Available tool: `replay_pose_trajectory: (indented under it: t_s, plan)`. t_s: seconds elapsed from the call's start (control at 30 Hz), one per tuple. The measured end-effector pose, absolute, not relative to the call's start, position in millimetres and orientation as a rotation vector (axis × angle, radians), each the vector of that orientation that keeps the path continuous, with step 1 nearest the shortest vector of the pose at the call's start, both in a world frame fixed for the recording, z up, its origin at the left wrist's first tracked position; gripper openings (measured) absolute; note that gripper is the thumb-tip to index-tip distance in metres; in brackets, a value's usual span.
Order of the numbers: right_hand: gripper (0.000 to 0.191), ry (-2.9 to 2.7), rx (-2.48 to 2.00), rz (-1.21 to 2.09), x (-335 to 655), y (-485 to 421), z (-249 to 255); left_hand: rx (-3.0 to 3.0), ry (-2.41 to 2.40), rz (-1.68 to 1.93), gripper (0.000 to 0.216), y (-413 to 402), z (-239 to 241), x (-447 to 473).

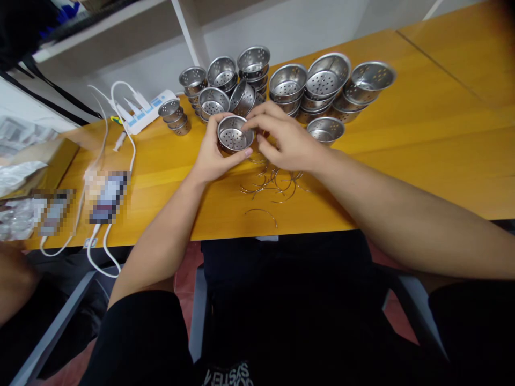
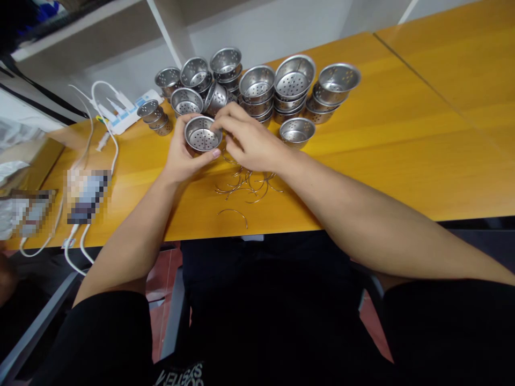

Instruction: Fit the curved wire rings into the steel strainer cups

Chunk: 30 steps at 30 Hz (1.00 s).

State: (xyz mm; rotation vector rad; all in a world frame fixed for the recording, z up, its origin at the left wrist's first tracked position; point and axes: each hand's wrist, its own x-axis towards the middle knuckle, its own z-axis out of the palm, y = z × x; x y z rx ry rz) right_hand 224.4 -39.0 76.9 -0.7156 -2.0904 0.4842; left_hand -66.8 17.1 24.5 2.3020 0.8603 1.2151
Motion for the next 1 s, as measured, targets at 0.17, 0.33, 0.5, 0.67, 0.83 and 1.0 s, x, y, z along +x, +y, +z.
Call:
replay_pose_trajectory:
  t_s: [0.17,0.33,0.5,0.67,0.83,1.0]
  plan:
    - [0.038,-1.97,-0.853,0.459,229,-38,81,2.329,0.905,1.098,0.123,8,56,-81]
    - [0.035,-1.958,-0.863,0.442,232,-35,81,2.271,1.009,0.622,0.101,-9,100,-115]
    - [0.033,-1.911,-0.842,0.465,232,-37,84,2.186,1.229,0.465,0.088,8,99,-156]
    - [0.035,-1.915,-0.863,0.451,231,-37,85,2.248,1.35,0.694,0.099,37,71,-182]
    - [0.033,-1.879,-0.838,0.315,247,-41,107,2.257,1.34,0.772,0.112,64,46,-208]
    - [0.044,-1.859,-1.212,0.063,296,-61,162,2.176,1.495,0.828,0.135,50,56,-198]
